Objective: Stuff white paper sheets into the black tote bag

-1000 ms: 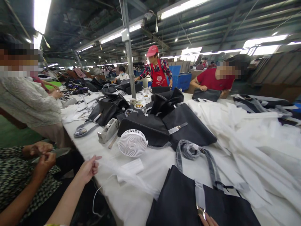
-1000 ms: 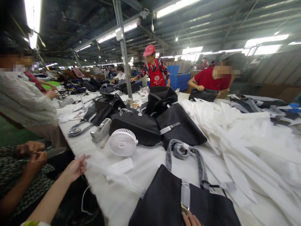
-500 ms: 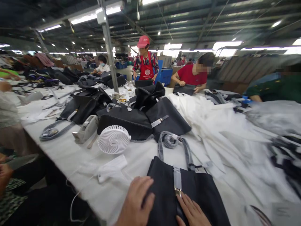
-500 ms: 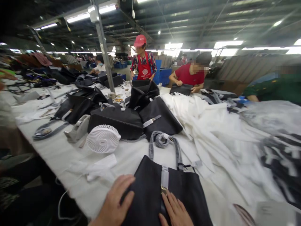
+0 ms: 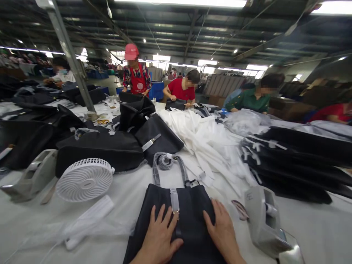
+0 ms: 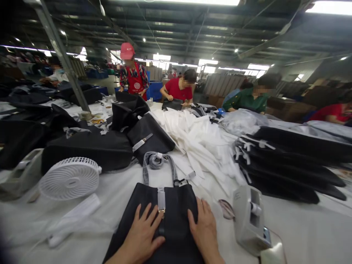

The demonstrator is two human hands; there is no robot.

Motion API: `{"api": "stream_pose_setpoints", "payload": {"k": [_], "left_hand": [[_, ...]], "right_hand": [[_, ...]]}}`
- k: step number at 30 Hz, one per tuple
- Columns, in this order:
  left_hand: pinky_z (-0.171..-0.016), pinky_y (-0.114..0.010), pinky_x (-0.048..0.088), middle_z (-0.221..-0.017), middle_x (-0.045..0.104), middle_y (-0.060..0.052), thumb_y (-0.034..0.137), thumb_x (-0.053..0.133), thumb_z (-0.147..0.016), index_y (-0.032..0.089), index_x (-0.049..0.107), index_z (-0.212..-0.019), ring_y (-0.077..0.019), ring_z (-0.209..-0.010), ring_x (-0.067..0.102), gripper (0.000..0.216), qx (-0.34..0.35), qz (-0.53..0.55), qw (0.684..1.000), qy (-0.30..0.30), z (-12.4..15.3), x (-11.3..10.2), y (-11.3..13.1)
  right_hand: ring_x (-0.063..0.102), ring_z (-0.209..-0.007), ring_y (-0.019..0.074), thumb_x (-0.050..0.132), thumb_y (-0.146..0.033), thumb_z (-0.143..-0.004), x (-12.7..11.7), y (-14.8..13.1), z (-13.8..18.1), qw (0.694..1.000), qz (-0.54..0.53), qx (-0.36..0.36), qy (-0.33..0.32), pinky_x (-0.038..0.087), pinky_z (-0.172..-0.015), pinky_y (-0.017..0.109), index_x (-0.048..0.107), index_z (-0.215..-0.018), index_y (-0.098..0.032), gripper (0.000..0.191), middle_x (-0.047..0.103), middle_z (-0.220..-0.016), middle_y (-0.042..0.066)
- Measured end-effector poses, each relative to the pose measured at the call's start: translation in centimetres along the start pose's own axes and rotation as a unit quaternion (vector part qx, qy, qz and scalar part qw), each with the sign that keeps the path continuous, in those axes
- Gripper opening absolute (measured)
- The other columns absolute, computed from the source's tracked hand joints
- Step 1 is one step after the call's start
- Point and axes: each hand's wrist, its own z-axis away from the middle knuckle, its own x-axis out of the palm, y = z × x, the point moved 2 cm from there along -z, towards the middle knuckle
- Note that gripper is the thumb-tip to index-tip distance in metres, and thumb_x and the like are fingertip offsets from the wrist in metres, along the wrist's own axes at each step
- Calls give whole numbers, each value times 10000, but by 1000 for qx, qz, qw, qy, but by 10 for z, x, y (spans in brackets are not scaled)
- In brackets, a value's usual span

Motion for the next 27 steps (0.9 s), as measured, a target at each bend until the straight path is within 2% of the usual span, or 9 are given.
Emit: {"api": "stream_pose_setpoints", "payload": {"k": [3, 6, 9, 13, 16, 19, 22, 25, 27], "left_hand": [[-1108, -729, 132, -1531, 319, -53, 654, 344, -900, 348, 214, -1472, -371, -1412, 228, 661, 2, -7, 1000, -4, 3, -1, -2], [-1086, -750, 147, -1535, 307, -57, 647, 366, -896, 364, 188, -1475, -386, -1402, 248, 668, 25, -22, 999, -23, 10, -1, -7], [-1073, -751, 173, -1531, 315, -66, 624, 403, -895, 364, 158, -1479, -397, -1393, 266, 685, 42, -41, 998, -23, 17, 1, -11], [-1065, -743, 184, -1519, 337, -68, 576, 443, -898, 363, 144, -1478, -410, -1371, 305, 686, 49, -68, 996, -5, 18, 9, -15], [-1071, -735, 168, -1521, 333, -56, 570, 454, -895, 368, 129, -1476, -411, -1370, 306, 695, 50, -78, 996, 2, 17, 16, -17], [-1078, -736, 138, -1532, 312, -50, 586, 439, -897, 372, 124, -1477, -409, -1378, 287, 694, 46, -73, 996, 4, 16, 19, -19], [-1078, -738, 137, -1539, 295, -43, 600, 418, -901, 380, 109, -1477, -402, -1386, 275, 690, 43, -63, 997, -7, 17, 18, -18], [-1082, -735, 140, -1540, 293, -38, 602, 412, -903, 384, 104, -1478, -396, -1391, 268, 688, 37, -61, 997, -9, 18, 15, -16], [-1083, -734, 144, -1539, 295, -40, 594, 415, -906, 382, 108, -1478, -397, -1391, 267, 684, 36, -59, 998, -11, 18, 14, -16]], "right_hand": [[664, -985, 351, 386, -488, -906, 1, 11, 2, 993, -1, 83, -81, 529, -850, 495, 435, -1350, -35, 637, 665, -1126, 225], [694, -881, 354, 350, -541, -905, 5, 8, 19, 991, -19, 100, -89, 544, -780, 489, 475, -1328, -82, 636, 707, -1023, 194], [686, -910, 340, 372, -571, -883, 0, 3, 34, 990, -94, 101, -41, 543, -794, 474, 544, -1248, -113, 610, 708, -1029, 175], [558, -1167, 311, 378, -608, -849, -32, 20, 41, 980, -130, 129, 79, 429, -1008, 467, 561, -1187, -144, 603, 611, -1237, 168], [535, -1168, 351, 499, -711, -720, -56, 49, 52, 924, -196, 295, 140, 405, -1005, 507, 496, -1247, -152, 769, 583, -1240, 186], [630, -1007, 362, 576, -776, -598, -56, 65, 66, 862, -296, 409, 55, 512, -827, 477, 496, -1214, -113, 910, 667, -1036, 191], [687, -825, 283, 624, -742, -630, -42, 62, 76, 800, -407, 439, -35, 530, -631, 349, 556, -1101, -141, 766, 703, -869, 124], [682, -721, 221, 736, -623, -627, -29, 49, 78, 728, -527, 426, -103, 510, -592, 293, 609, -1012, -184, 597, 698, -762, 48], [680, -686, 223, 788, -558, -592, -25, 41, 76, 711, -558, 408, -131, 528, -612, 309, 647, -920, -181, 520, 685, -693, 29]]}}
